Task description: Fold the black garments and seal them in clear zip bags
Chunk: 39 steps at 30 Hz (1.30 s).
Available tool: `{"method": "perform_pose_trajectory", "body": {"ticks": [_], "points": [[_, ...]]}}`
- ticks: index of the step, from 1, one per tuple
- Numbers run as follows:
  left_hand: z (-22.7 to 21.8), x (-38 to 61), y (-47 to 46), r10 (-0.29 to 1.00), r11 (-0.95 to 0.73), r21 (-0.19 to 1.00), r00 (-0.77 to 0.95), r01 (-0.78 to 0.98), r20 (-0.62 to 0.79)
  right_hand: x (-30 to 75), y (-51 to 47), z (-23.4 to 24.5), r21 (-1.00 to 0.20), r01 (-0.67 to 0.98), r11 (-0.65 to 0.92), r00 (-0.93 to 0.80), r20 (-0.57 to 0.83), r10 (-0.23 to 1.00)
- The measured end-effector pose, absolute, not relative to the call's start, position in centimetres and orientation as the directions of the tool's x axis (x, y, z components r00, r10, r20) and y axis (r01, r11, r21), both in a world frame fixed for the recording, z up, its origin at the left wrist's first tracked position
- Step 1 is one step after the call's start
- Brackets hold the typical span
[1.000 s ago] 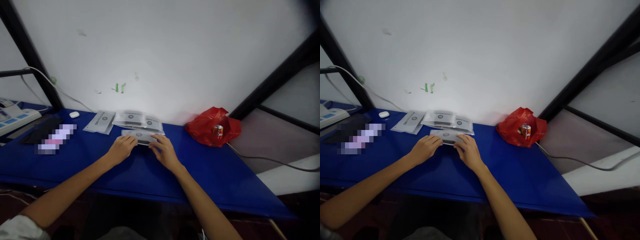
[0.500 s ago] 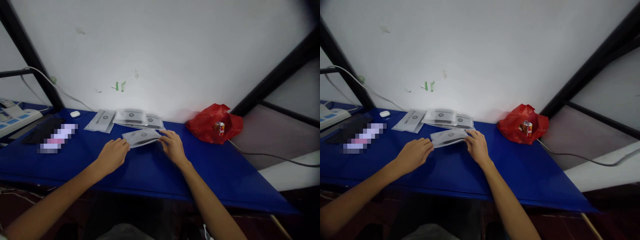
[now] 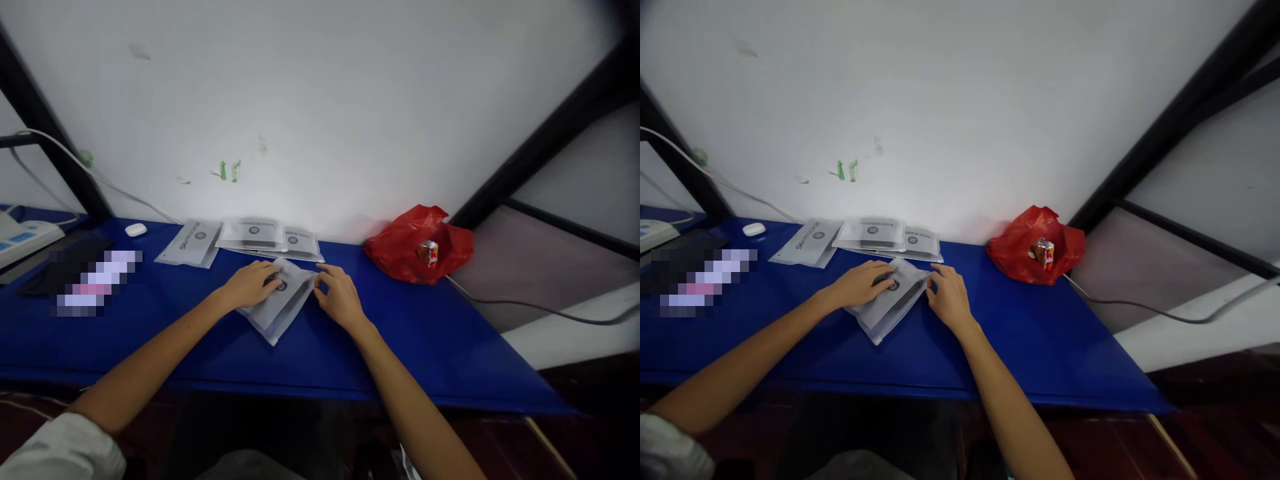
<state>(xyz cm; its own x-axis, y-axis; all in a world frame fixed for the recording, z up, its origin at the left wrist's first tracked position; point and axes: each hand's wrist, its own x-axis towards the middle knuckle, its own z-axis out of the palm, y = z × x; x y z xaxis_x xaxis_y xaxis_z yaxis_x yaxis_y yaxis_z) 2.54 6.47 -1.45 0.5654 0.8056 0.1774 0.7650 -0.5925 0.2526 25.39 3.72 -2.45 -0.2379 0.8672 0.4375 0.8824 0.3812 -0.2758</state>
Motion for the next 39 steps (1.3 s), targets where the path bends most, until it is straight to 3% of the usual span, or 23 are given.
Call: {"method": "perform_pose_trajectory", "body": {"ticks": [9, 15, 25, 33, 39], "points": [[-1.7, 2.4, 5.2, 0.830, -0.542, 0.177, 0.491, 0.821, 0.264, 25.3, 3.4, -2.2, -0.375, 0.833, 0.407, -0.241, 0.415, 0.877], [-1.1, 2.6, 4.6, 0.889, -0.431, 0.121, 0.399, 0.894, 0.224, 25.3, 3.4, -2.6, -0.447, 0.762, 0.468, -0.289, 0.413, 0.864], [-1.8, 2.5, 4.8, 0.922, -0.369, 0.175, 0.337, 0.913, 0.190, 25.0, 3.3, -2.7, -0.530, 0.683, 0.502, -0.322, 0.398, 0.859], [-1.8, 2.5, 4.7, 0.939, -0.322, 0.136, 0.298, 0.937, 0.169, 24.7, 3.6, -2.9, -0.554, 0.766, 0.325, -0.180, 0.301, 0.937], [-1.7, 2.5, 4.7, 0.956, -0.267, 0.110, 0.249, 0.957, 0.151, 24.4, 3.4, -2.1, -0.626, 0.728, 0.278, -0.172, 0.227, 0.959]]}}
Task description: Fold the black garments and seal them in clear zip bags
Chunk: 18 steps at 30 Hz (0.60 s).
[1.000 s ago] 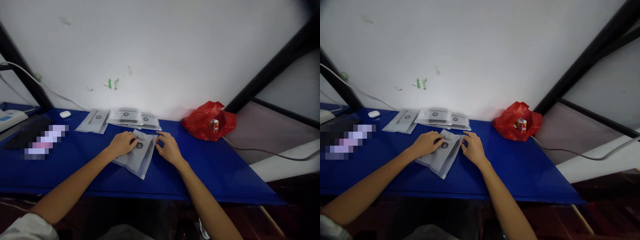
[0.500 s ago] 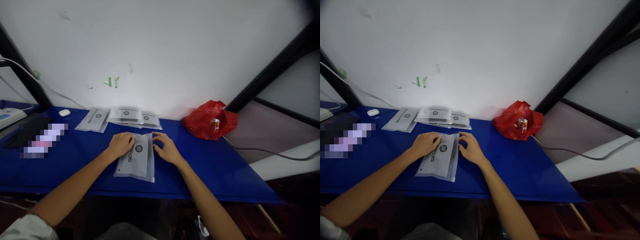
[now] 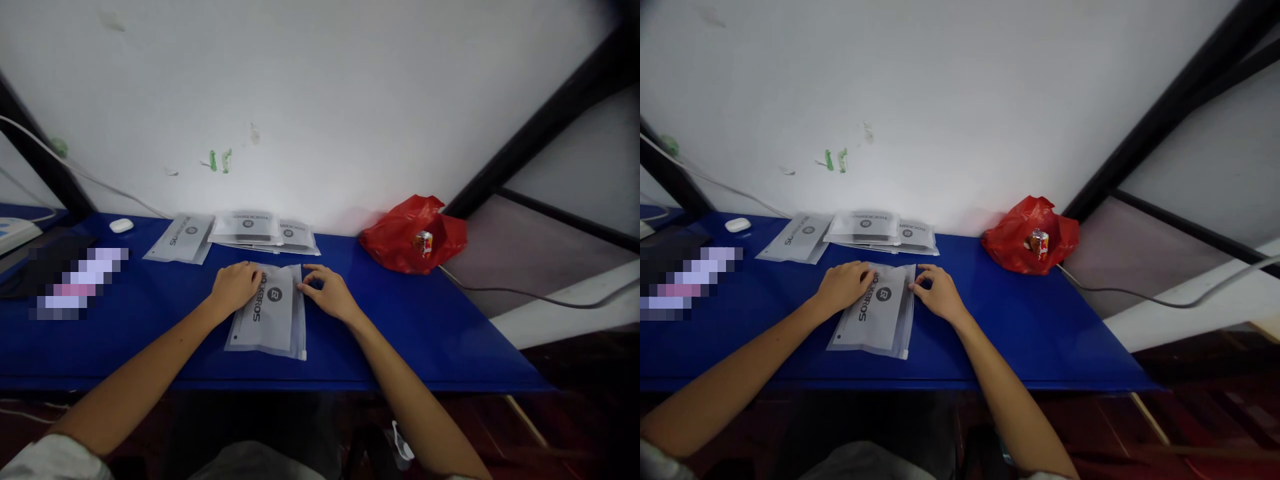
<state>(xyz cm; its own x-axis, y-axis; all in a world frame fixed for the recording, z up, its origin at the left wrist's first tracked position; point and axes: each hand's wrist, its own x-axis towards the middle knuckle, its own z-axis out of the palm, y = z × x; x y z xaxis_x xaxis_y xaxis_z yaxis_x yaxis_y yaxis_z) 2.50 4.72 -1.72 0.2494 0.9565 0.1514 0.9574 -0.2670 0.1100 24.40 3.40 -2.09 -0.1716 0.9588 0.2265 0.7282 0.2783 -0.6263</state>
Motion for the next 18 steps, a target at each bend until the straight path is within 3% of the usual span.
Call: {"method": "perform_pose_trajectory", "body": {"ticks": [5, 12, 18], "points": [[-1.90, 2.38, 4.84, 0.964, -0.237, 0.105, 0.220, 0.966, 0.150, 24.48, 3.34, -1.99, -0.713, 0.645, 0.277, -0.190, 0.201, 0.961], [-2.02, 2.12, 5.00, 0.963, -0.236, 0.104, 0.218, 0.966, 0.158, 24.73, 3.56, -2.54, -0.693, 0.623, 0.363, -0.304, 0.212, 0.929], [-1.82, 2.08, 4.95, 0.968, -0.217, 0.105, 0.200, 0.971, 0.150, 24.93, 3.31, -1.78, -0.701, 0.623, 0.346, -0.215, 0.271, 0.938]]}}
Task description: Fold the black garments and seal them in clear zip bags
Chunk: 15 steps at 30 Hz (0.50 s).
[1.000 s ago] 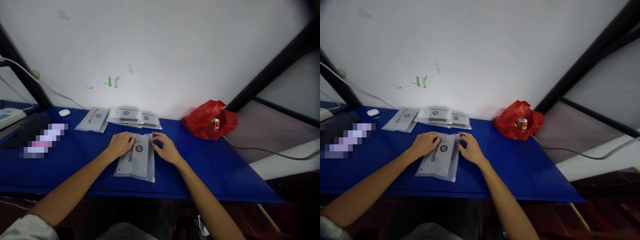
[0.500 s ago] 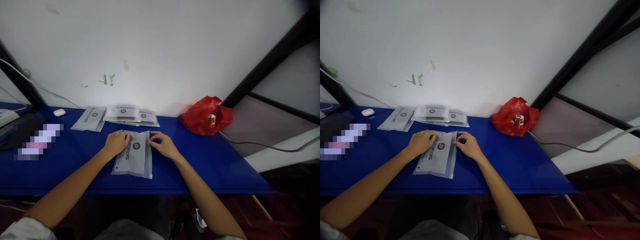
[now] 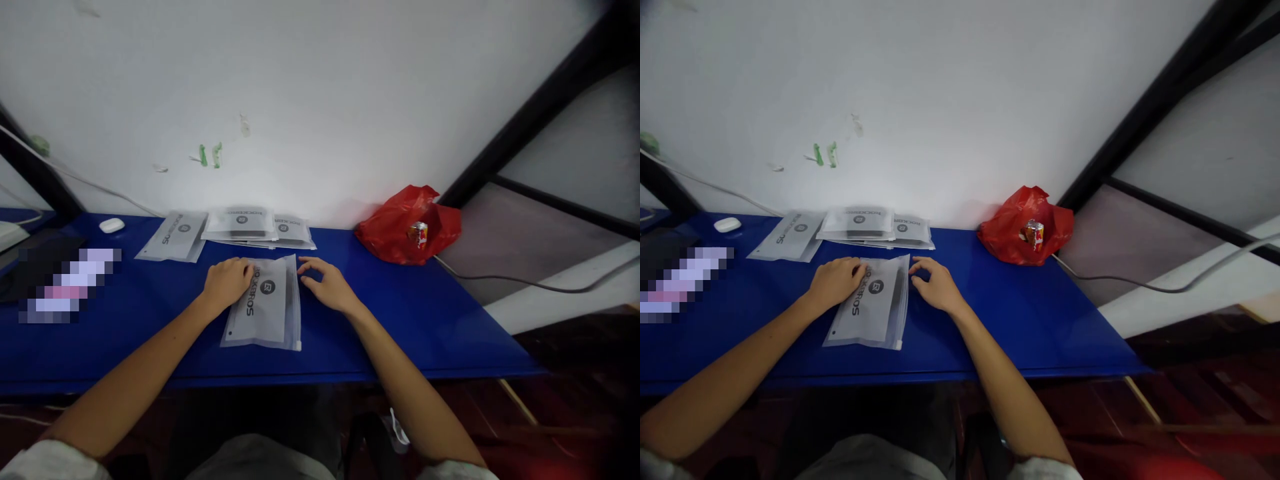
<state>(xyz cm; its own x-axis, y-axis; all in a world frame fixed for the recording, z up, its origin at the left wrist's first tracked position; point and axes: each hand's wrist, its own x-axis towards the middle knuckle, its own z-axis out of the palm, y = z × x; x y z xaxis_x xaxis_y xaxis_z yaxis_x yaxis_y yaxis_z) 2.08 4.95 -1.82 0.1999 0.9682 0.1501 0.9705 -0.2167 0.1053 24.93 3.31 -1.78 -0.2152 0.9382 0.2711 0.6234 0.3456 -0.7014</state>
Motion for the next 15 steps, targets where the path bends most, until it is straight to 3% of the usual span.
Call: {"method": "perform_pose_trajectory", "body": {"ticks": [7, 15], "points": [[-1.76, 2.06, 4.84, 0.969, -0.216, 0.094, 0.201, 0.972, 0.144, 25.43, 2.74, -1.00, -0.623, 0.692, 0.365, -0.342, 0.163, 0.926], [-1.92, 1.95, 4.98, 0.965, -0.222, 0.094, 0.205, 0.970, 0.162, 25.79, 2.58, -0.68, -0.631, 0.665, 0.399, -0.370, 0.186, 0.910]]}}
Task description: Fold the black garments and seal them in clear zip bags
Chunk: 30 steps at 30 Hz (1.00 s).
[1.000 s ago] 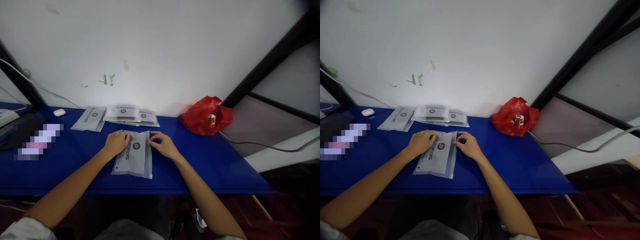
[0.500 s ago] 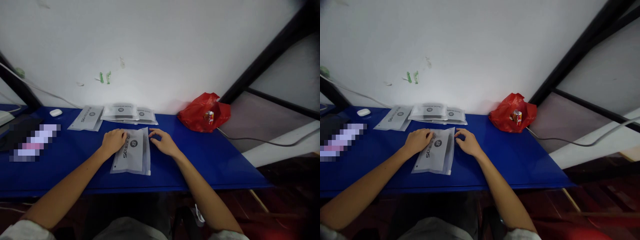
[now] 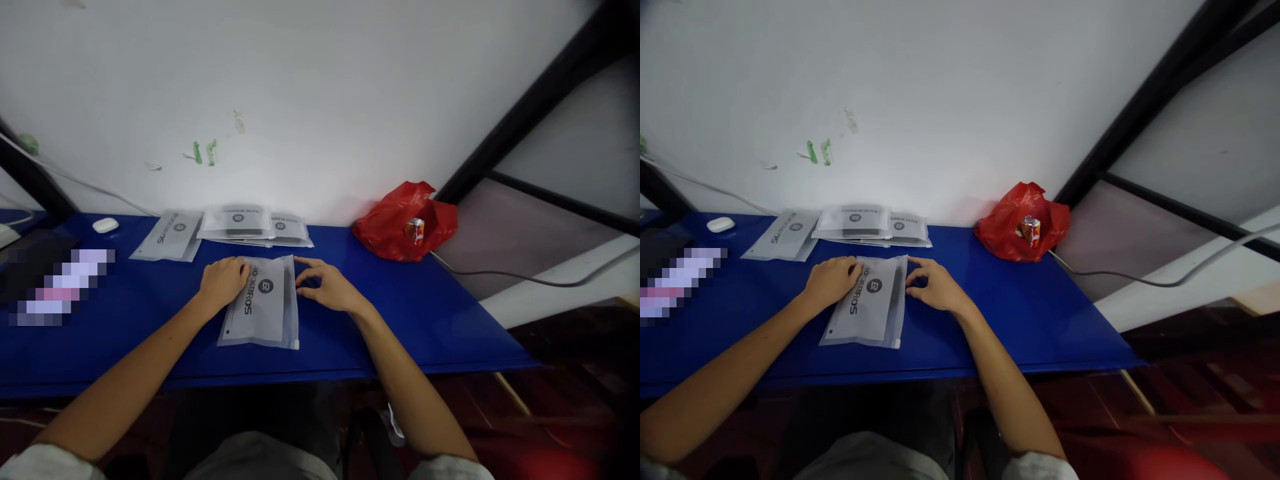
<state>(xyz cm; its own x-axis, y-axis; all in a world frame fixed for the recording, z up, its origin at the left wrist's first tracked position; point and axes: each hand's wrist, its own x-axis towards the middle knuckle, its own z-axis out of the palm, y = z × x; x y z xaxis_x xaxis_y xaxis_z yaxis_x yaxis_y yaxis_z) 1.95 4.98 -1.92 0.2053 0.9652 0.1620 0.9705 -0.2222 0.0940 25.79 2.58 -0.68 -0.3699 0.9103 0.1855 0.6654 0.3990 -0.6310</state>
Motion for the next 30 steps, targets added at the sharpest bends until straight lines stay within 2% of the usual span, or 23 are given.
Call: {"method": "perform_pose_trajectory", "body": {"ticks": [8, 14, 18, 25, 30], "points": [[-1.9, 1.9, 5.0, 0.968, -0.214, 0.100, 0.198, 0.972, 0.153, 26.0, 2.7, -1.3, -0.663, 0.628, 0.408, -0.401, 0.173, 0.899], [-1.9, 2.0, 4.9, 0.970, -0.214, 0.106, 0.199, 0.971, 0.138, 25.3, 2.8, -1.4, -0.666, 0.634, 0.393, -0.337, 0.220, 0.915], [-1.8, 2.1, 4.8, 0.977, -0.188, 0.100, 0.175, 0.977, 0.126, 25.0, 3.0, -2.1, -0.628, 0.672, 0.393, -0.307, 0.248, 0.919], [-2.9, 1.8, 5.6, 0.958, -0.236, 0.115, 0.211, 0.965, 0.195, 25.1, 3.2, -3.2, -0.588, 0.711, 0.386, -0.340, 0.194, 0.920], [-3.4, 1.5, 6.1, 0.946, -0.286, 0.107, 0.263, 0.952, 0.188, 24.9, 3.1, -3.5, -0.582, 0.709, 0.399, -0.375, 0.169, 0.912]]}}
